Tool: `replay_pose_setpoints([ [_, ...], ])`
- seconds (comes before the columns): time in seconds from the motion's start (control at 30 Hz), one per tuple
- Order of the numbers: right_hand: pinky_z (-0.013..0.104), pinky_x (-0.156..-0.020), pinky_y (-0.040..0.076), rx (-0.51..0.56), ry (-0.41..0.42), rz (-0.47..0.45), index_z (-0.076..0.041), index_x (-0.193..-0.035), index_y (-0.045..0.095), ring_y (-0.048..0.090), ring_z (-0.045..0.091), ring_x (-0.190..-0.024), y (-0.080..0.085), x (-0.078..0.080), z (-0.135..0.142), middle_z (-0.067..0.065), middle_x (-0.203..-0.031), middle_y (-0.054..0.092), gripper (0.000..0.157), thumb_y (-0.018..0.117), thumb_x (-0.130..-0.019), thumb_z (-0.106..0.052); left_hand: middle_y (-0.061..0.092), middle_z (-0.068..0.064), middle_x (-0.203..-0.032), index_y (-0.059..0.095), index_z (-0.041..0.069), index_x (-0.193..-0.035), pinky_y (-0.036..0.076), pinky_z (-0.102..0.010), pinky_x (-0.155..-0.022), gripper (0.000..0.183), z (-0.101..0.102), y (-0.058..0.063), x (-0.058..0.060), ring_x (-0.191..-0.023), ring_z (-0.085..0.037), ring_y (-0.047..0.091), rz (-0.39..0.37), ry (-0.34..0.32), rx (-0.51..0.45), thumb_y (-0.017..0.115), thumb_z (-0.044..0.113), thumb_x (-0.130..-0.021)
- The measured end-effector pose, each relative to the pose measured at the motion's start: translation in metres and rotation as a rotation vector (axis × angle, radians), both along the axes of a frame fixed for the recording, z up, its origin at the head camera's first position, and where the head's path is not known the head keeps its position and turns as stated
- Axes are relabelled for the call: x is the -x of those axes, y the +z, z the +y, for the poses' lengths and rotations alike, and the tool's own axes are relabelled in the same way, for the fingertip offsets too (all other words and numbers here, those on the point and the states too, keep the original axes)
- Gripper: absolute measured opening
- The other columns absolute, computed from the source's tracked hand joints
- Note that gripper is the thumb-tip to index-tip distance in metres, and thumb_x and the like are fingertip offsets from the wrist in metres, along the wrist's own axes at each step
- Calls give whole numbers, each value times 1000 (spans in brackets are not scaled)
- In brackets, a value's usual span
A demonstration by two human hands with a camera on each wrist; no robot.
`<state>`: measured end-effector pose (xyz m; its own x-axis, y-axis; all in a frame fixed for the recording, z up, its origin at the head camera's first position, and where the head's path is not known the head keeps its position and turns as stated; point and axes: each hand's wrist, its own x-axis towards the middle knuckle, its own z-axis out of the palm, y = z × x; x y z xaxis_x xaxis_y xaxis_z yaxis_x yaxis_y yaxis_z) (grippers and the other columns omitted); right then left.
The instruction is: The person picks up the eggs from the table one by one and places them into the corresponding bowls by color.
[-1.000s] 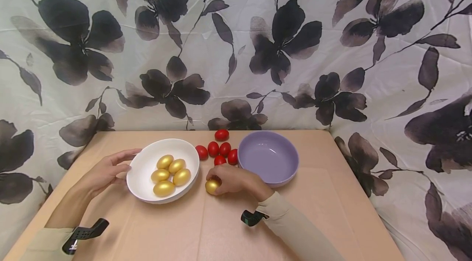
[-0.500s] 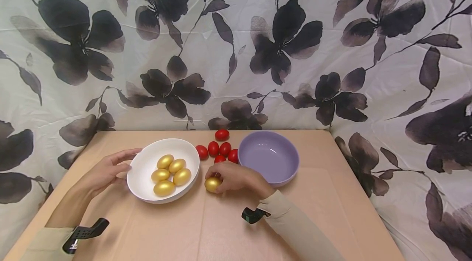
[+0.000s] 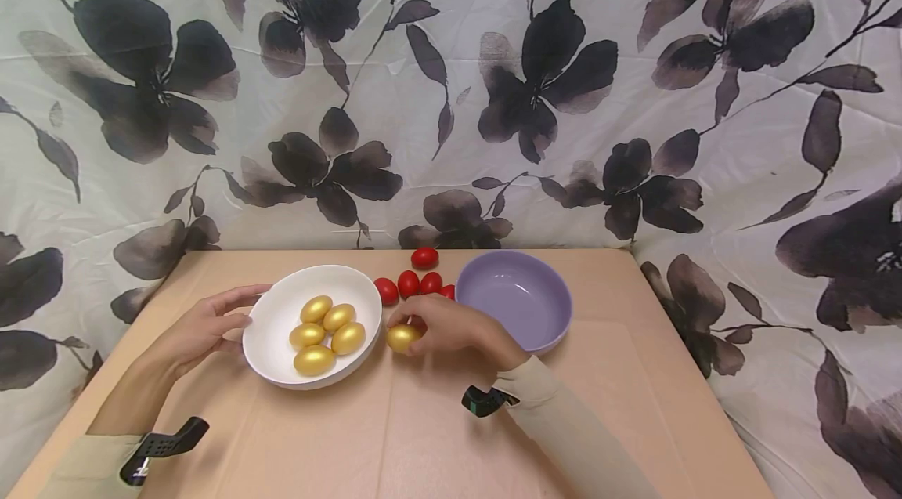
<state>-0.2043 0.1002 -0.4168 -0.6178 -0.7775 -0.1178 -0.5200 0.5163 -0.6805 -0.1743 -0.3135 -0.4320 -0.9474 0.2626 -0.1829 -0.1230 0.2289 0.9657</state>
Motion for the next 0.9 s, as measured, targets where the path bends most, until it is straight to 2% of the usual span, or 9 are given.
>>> replay_pose_setpoints([
  [0.17,26,-94,55,16,-16,-13,-22,-131,68,57,7,-114,10,4,-1,-15,-127,65,52,82,-82,-12,38,-30,-148,37,1,-154,62,-53,-76,61,0,-1,0,-111,-23,62,0,-2,-2,56,-1,-96],
  [0.33,26,-87,58,18,-41,-1,-21,-128,68,58,10,-108,16,9,-3,-15,-118,65,50,84,-81,-12,37,-30,-150,37,1,-154,62,-53,-76,62,0,-1,0,-110,-23,62,0,-3,-4,56,-1,-96],
  [0.5,27,-89,58,64,-24,-3,-20,-122,69,60,13,-106,19,15,-8,-11,-113,66,44,82,-82,-8,37,-30,-150,37,1,-155,62,-53,-76,62,0,-1,-1,-109,-22,62,0,-2,-5,56,-1,-96],
  [0.9,34,-94,58,123,-14,-40,-18,-122,68,63,16,-108,27,27,-23,-5,-118,65,40,80,-84,-10,39,-29,-146,38,2,-154,61,-53,-77,62,2,0,1,-113,-23,59,3,1,5,57,-1,-95],
])
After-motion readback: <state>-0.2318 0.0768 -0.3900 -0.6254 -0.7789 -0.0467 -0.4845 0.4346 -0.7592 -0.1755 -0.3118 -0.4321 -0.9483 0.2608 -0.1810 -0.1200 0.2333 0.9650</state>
